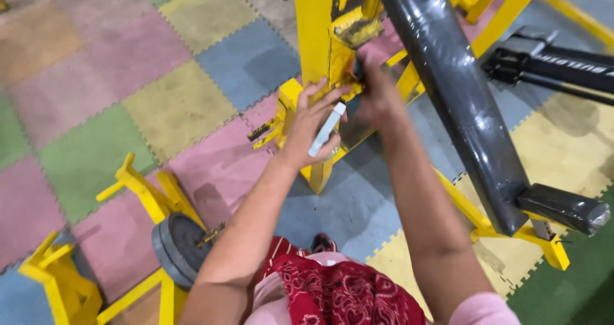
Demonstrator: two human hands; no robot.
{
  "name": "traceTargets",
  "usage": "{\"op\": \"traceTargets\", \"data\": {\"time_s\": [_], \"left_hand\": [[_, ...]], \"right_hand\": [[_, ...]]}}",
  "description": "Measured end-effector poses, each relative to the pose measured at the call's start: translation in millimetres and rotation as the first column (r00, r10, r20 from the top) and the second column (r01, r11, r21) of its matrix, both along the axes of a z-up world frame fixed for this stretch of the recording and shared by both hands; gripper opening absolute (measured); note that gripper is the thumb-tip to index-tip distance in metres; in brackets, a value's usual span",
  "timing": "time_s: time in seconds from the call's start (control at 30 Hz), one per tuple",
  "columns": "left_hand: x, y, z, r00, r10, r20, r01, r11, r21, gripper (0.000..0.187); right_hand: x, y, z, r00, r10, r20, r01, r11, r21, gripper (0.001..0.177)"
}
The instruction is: Spraying and wiping down various gym machines, benches, and weight plates with a cleaning solution and cloth.
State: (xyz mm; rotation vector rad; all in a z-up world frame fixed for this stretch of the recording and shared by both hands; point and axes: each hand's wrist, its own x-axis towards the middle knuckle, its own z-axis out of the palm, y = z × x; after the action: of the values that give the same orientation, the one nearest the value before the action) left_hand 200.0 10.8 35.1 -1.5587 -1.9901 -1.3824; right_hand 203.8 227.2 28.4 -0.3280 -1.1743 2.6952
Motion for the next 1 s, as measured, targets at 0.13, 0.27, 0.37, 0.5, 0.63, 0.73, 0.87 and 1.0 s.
{"op": "traceTargets", "data": {"time_s": [0.13, 0.27, 0.37, 0.5, 0.63, 0.73, 0.87, 1.0], "left_hand": [[-1.7, -3.1, 15.6, 0.996, -0.078, 0.050, 0.079, 0.997, -0.016, 0.031], [-2.4, -1.2, 11.0, 0.998, -0.049, 0.039, 0.051, 0.998, -0.049, 0.032], [-5.6, 0.4, 12.1, 0.998, -0.045, 0.034, 0.046, 0.998, -0.032, 0.033], [-5.7, -0.3, 10.0, 0.997, -0.048, 0.056, 0.049, 0.999, -0.012, 0.038], [-4.0, -0.6, 8.5, 0.997, -0.072, 0.038, 0.071, 0.997, 0.012, 0.032], [-3.0, 4.6, 9.0, 0.999, -0.025, 0.026, 0.025, 1.000, 0.002, 0.027], [-5.0, 4.7, 4.7, 0.999, -0.028, 0.037, 0.028, 1.000, -0.007, 0.035], [-4.4, 1.9, 8.3, 0.989, -0.117, 0.092, 0.115, 0.993, 0.026, 0.054]], "right_hand": [[-19.1, 21.2, -13.2, 0.990, 0.101, -0.100, -0.092, 0.992, 0.092, 0.033], [-16.8, 8.5, -86.1, 0.985, 0.174, 0.006, -0.173, 0.976, 0.134, 0.042], [-17.0, 28.5, -238.0, 0.990, 0.106, 0.091, -0.117, 0.986, 0.118, 0.040], [-7.9, -0.7, -232.2, 0.963, 0.081, 0.256, -0.087, 0.996, 0.015, 0.049], [-8.2, 29.6, -232.8, 0.968, 0.110, 0.227, -0.125, 0.991, 0.054, 0.045], [-6.0, 55.3, -194.6, 0.981, 0.036, 0.191, -0.057, 0.993, 0.102, 0.042], [-2.8, 23.6, -111.9, 0.998, 0.058, 0.018, -0.058, 0.998, 0.026, 0.043], [-9.6, 16.6, -169.4, 0.993, 0.108, -0.054, -0.106, 0.994, 0.038, 0.049]]}}
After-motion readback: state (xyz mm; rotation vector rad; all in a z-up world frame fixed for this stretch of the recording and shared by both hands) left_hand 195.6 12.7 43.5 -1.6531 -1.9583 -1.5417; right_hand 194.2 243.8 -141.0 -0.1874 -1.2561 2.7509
